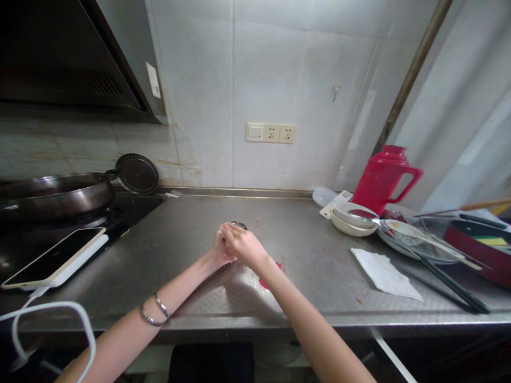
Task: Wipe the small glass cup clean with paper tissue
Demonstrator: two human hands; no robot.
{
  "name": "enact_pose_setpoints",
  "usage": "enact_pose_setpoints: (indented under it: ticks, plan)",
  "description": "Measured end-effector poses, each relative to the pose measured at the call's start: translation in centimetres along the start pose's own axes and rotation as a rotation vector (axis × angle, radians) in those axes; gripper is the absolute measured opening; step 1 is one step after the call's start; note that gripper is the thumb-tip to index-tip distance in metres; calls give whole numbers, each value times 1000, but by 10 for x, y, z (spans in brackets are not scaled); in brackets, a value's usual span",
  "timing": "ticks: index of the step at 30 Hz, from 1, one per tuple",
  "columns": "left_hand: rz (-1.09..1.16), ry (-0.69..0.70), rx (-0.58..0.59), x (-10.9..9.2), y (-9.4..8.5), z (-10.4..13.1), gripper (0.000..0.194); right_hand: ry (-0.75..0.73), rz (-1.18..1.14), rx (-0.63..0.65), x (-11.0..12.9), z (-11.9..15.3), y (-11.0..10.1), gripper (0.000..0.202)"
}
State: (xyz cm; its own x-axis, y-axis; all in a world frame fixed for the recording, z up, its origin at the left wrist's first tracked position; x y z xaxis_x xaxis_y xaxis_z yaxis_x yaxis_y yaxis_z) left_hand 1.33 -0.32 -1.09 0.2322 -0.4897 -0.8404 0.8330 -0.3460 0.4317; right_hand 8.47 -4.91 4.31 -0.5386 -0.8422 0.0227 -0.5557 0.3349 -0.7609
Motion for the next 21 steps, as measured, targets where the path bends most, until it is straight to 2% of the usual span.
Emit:
enact_pose_setpoints:
  ticks: [4,7,8,11,13,14,16,19,21]
  plan:
    - [-32,-13,8,-1,0,4,50,62,-57,17,-14,-2,-9,20]
    - [-84,-41,107,-4,-1,5,53,164,-162,-9,-32,-2,-20,21]
    - [-103,-62,160,-5,-2,6,57,199,-203,-55,-38,-1,-26,22]
    - [-120,-152,326,-6,-2,8,64,249,-284,-318,-54,0,-45,22]
    - [-115,-211,422,-6,-1,10,67,253,-326,-414,-57,-1,-53,22]
    - [-116,-230,462,-5,-1,11,68,242,-357,-408,-56,-2,-54,22]
    - [-123,-242,508,-5,-1,12,70,198,-442,-299,-49,-4,-50,21]
    - [-125,-238,502,-5,-1,13,67,133,-567,-69,-36,-4,-39,22]
    - [-116,-241,496,-5,-1,12,66,117,-606,8,-31,-4,-35,22]
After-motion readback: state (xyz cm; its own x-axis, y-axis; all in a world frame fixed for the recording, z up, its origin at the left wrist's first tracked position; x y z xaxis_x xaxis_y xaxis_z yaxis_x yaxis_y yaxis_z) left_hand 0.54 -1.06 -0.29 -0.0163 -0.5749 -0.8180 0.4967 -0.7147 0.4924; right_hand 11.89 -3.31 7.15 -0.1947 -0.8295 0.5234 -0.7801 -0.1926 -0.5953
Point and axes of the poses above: each hand's wrist, its own z-axis away from the middle knuckle, its own y-axis out of the palm, x = y × z, the point moved 3 cm from there along -z, towards the middle knuckle, and after that the axes turned 14 degrees about -z, right-handed, at the moved point
